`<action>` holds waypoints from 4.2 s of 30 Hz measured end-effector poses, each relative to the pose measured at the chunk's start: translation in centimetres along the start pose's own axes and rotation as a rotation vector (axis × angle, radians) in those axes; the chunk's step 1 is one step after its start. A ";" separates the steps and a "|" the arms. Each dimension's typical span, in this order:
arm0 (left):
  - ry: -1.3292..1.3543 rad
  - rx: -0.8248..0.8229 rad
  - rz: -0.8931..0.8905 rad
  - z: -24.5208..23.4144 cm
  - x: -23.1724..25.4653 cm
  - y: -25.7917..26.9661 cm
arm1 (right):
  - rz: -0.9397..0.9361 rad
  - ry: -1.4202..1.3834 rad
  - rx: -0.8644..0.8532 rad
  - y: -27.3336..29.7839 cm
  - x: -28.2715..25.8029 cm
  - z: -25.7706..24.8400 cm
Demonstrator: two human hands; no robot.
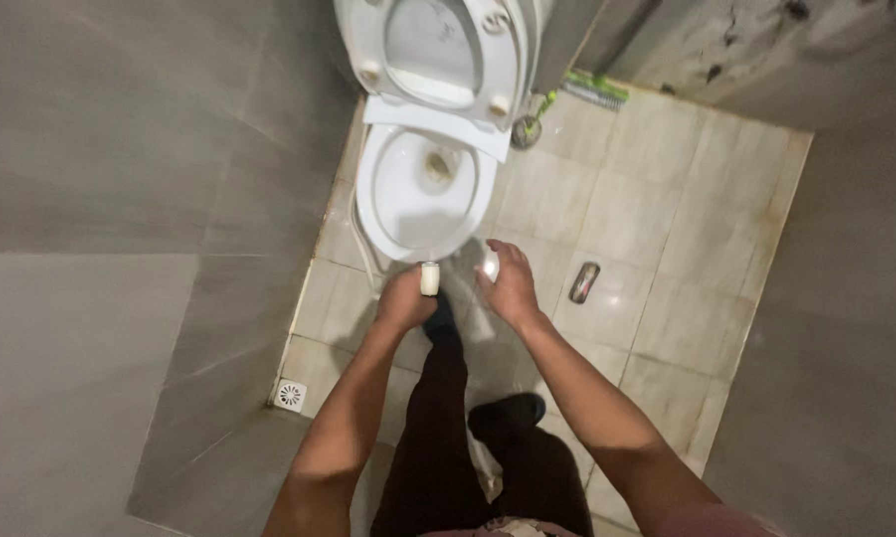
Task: The person cleans the interior of a toilet bowl using a long-handled brush, then uses a smaller brush and a container of water to scrub the floor tiles nearby.
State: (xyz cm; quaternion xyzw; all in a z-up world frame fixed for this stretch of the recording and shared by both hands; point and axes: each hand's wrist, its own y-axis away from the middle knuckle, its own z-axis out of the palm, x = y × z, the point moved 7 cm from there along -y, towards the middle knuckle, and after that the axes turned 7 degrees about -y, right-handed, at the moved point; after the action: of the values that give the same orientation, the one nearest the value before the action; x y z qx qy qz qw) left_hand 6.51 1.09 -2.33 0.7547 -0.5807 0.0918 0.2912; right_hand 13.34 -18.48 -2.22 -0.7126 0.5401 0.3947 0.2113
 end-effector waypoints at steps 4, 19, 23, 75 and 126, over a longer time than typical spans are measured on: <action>0.178 0.131 0.037 -5.6 1.1 0.6 | -0.072 0.008 -0.002 -2.0 -5.1 -0.3; 0.295 0.025 0.081 -20.2 2.9 -3.5 | -0.157 -0.086 0.095 -12.1 -16.8 -1.4; 0.189 0.014 0.192 -21.5 5.7 -6.1 | -0.124 -0.105 0.185 -13.5 -16.6 -2.8; 0.051 -0.278 -0.045 9.3 18.7 -38.6 | 0.010 0.294 -0.164 -47.2 31.7 -1.6; -0.061 -0.204 0.058 -7.1 7.4 -14.7 | 0.318 -0.223 0.229 -11.2 -3.4 -25.1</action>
State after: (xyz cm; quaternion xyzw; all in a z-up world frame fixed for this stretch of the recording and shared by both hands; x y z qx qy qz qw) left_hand 23.93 1.12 2.07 0.7064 -0.6174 0.0176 0.3457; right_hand 31.84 -31.00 14.13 -0.5419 0.6602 0.4353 0.2845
